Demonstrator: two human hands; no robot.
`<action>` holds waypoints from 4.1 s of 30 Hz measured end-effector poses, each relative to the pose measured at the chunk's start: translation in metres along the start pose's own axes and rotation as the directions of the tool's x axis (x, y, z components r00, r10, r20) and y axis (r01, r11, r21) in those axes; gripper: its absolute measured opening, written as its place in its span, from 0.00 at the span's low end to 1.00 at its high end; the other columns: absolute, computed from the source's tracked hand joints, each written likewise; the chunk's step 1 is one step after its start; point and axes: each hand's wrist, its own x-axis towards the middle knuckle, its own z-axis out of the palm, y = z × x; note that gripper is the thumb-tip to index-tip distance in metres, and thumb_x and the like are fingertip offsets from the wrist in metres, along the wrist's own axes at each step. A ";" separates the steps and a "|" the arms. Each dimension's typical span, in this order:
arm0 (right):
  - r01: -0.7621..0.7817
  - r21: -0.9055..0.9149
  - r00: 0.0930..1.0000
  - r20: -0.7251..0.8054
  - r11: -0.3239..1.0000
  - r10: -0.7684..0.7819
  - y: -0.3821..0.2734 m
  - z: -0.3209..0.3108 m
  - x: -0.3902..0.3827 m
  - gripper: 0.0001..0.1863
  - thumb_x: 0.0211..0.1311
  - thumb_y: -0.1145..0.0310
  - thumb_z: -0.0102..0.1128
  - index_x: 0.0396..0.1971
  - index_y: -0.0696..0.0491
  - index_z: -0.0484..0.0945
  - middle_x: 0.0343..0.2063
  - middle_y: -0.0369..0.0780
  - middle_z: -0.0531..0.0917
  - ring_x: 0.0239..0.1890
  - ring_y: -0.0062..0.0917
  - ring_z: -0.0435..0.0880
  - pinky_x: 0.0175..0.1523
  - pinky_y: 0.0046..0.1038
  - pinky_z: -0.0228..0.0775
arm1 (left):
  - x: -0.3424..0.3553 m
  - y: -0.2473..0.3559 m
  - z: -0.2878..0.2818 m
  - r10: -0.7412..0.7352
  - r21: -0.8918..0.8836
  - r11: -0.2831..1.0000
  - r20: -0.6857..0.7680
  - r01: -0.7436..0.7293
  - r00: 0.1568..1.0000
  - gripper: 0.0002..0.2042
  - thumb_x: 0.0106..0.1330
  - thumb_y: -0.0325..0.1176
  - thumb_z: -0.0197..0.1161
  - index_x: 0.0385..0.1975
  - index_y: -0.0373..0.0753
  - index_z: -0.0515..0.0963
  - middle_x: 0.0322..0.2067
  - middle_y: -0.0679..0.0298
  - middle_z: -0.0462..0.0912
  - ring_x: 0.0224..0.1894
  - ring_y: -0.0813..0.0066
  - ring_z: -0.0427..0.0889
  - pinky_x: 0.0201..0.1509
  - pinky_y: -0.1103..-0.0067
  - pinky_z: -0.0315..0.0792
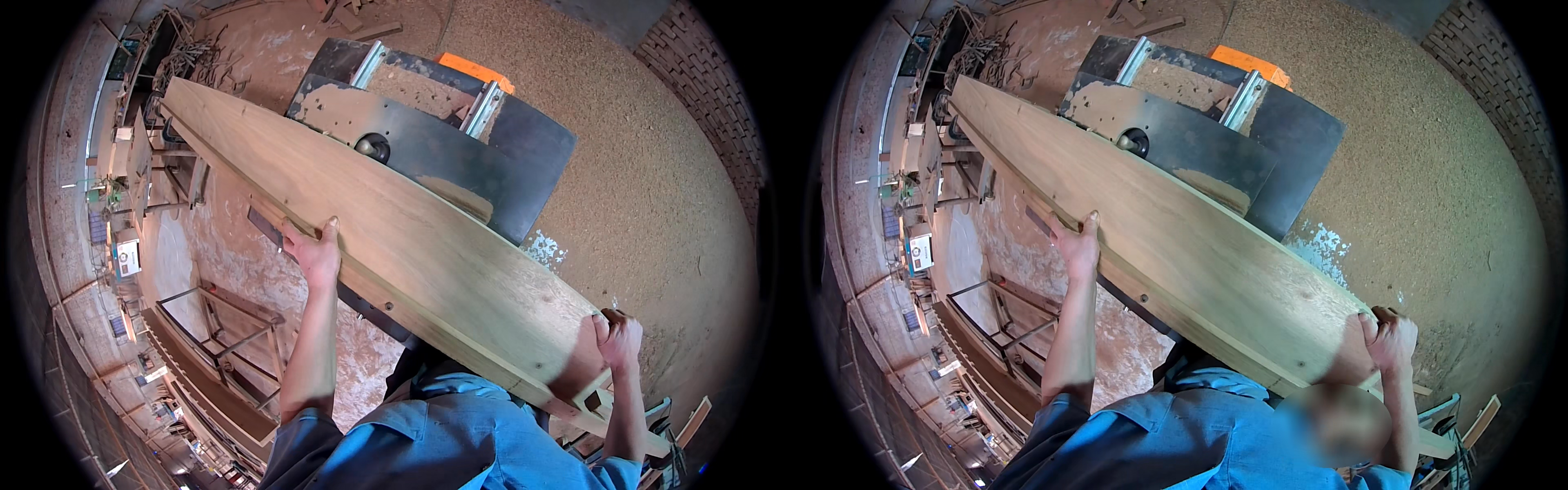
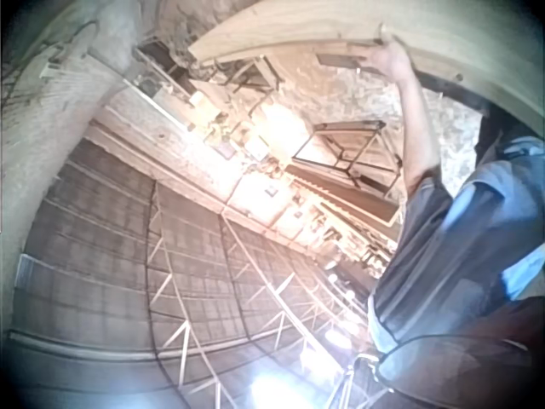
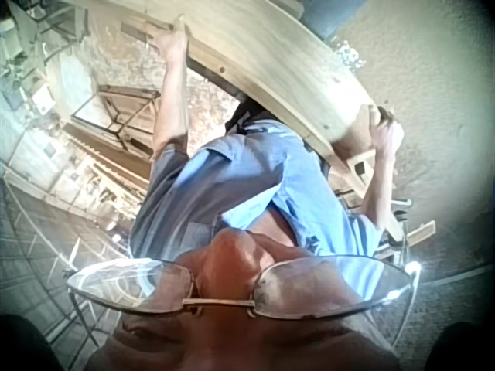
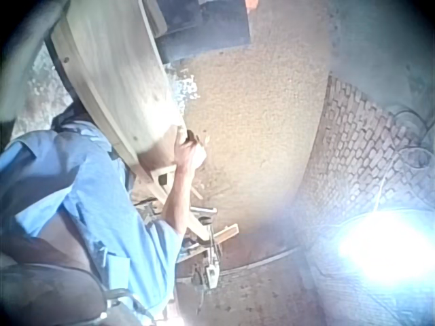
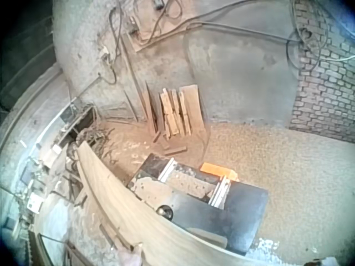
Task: The person guides a wooden board across a jointer machine while applying downward pressure to flatten an edge. They then lift the board and stack it on top of another piece of wood.
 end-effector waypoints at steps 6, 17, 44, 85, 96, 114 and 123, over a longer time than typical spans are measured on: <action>-0.005 -0.008 1.000 -0.007 1.000 0.005 0.001 0.001 -0.001 0.31 0.64 0.39 0.48 0.29 0.54 0.84 0.25 0.49 0.82 0.30 0.48 0.82 0.35 0.41 0.74 | 0.000 0.001 -0.003 -0.003 -0.003 1.000 -0.002 0.003 1.000 0.51 0.57 0.41 0.73 0.70 0.29 0.42 0.64 0.30 0.46 0.64 0.38 0.60 0.67 0.65 0.62; 0.012 0.015 1.000 -0.023 1.000 -0.012 0.003 0.003 0.000 0.31 0.65 0.39 0.47 0.28 0.54 0.84 0.25 0.50 0.82 0.30 0.49 0.82 0.35 0.43 0.74 | 0.000 0.002 -0.003 -0.001 0.012 1.000 -0.012 0.001 1.000 0.50 0.58 0.40 0.73 0.70 0.29 0.42 0.65 0.28 0.45 0.65 0.37 0.60 0.66 0.65 0.62; -0.028 -0.009 0.999 0.034 1.000 0.028 0.002 -0.001 0.000 0.34 0.65 0.37 0.44 0.31 0.55 0.84 0.26 0.51 0.82 0.32 0.50 0.82 0.36 0.42 0.73 | 0.002 -0.002 -0.001 -0.019 -0.020 1.000 0.009 0.019 1.000 0.51 0.59 0.43 0.73 0.71 0.29 0.41 0.66 0.30 0.44 0.67 0.36 0.58 0.68 0.64 0.61; -0.028 0.011 0.998 0.050 1.000 0.028 0.001 -0.003 0.002 0.31 0.65 0.39 0.45 0.29 0.54 0.83 0.26 0.51 0.81 0.32 0.51 0.81 0.35 0.43 0.72 | 0.002 0.000 0.000 -0.023 0.004 1.000 -0.015 0.024 1.000 0.50 0.57 0.39 0.75 0.70 0.29 0.43 0.66 0.35 0.46 0.65 0.41 0.60 0.68 0.64 0.62; -0.023 0.007 0.999 0.044 1.000 0.023 0.002 -0.001 0.003 0.31 0.65 0.40 0.45 0.28 0.54 0.82 0.25 0.51 0.81 0.31 0.51 0.81 0.34 0.43 0.72 | 0.001 0.001 0.000 -0.013 -0.020 1.000 -0.020 0.012 1.000 0.50 0.57 0.39 0.74 0.70 0.28 0.43 0.66 0.36 0.47 0.65 0.42 0.62 0.67 0.66 0.64; -0.003 0.000 0.999 0.038 1.000 0.003 0.007 0.003 0.002 0.31 0.66 0.39 0.44 0.29 0.54 0.83 0.26 0.51 0.81 0.30 0.51 0.81 0.34 0.44 0.72 | 0.000 0.002 -0.001 -0.012 -0.046 0.999 -0.009 0.011 1.000 0.49 0.58 0.38 0.74 0.70 0.29 0.44 0.65 0.34 0.46 0.64 0.43 0.61 0.67 0.67 0.62; -0.009 0.013 1.000 0.025 1.000 0.008 0.005 0.003 0.002 0.31 0.66 0.39 0.44 0.28 0.54 0.82 0.25 0.51 0.80 0.30 0.51 0.80 0.33 0.44 0.71 | 0.001 -0.001 0.002 -0.013 -0.027 1.000 -0.017 0.012 1.000 0.49 0.58 0.38 0.74 0.70 0.28 0.44 0.65 0.36 0.47 0.64 0.44 0.61 0.68 0.67 0.62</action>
